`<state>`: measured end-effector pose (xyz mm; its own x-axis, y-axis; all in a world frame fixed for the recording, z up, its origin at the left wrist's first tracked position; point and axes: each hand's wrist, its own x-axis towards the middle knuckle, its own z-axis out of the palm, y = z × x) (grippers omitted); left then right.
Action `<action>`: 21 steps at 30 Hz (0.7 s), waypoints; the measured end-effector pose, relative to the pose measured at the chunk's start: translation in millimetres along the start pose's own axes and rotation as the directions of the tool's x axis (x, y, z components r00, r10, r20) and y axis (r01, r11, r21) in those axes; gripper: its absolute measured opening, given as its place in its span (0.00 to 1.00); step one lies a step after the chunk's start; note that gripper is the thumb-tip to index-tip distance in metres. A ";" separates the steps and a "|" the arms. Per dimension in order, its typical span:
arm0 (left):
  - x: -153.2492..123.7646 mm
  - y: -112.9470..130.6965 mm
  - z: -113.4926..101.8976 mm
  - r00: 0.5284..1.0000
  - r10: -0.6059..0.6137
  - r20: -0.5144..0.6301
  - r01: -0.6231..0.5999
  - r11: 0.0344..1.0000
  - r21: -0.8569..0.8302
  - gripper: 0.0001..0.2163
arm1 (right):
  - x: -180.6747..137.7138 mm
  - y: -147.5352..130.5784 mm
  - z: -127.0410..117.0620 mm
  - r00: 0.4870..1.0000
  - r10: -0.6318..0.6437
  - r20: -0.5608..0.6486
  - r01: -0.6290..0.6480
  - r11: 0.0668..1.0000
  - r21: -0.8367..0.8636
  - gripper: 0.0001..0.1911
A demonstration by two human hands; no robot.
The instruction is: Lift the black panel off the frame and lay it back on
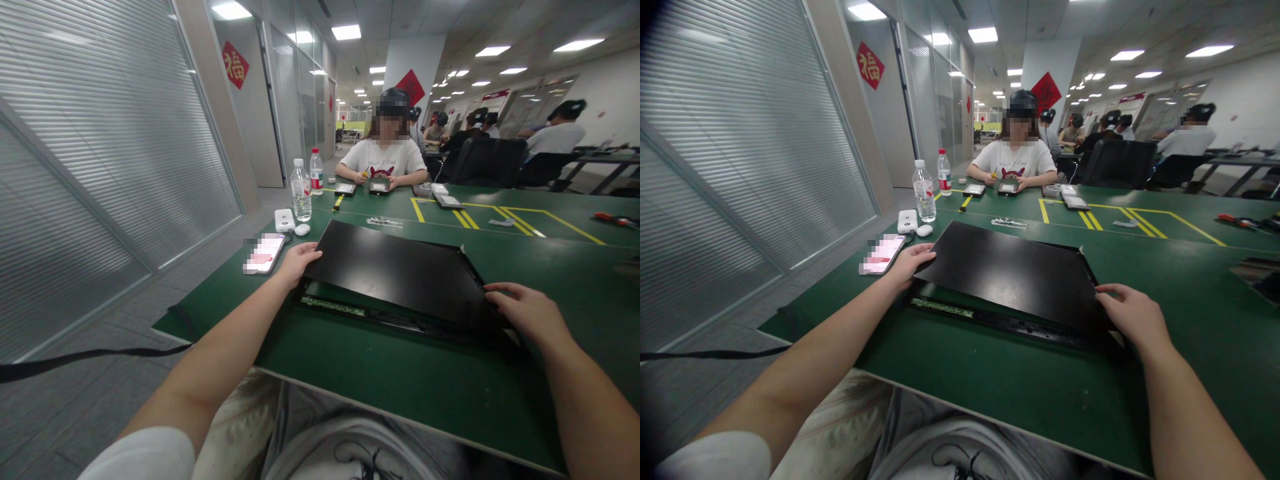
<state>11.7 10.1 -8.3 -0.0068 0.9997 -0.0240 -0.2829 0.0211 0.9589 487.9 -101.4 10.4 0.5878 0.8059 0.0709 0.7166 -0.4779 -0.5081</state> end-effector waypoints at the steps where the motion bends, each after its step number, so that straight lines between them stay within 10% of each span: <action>1: -0.5 0.3 0.5 1.000 0.002 0.000 -0.002 1.000 -0.008 0.20 | 0.8 1.1 0.4 1.000 -0.011 0.001 0.011 1.000 -0.011 0.11; 21: -3.0 4.5 6.2 1.000 -0.021 0.004 0.022 0.998 -0.065 0.21 | -0.6 0.3 -0.8 0.999 0.011 0.035 -0.010 0.999 -0.031 0.11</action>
<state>16.5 7.2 -2.1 0.0035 0.9991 -0.0433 -0.3451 0.0419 0.9376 488.0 -102.3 10.9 0.5821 0.8124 0.0347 0.7219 -0.4966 -0.4819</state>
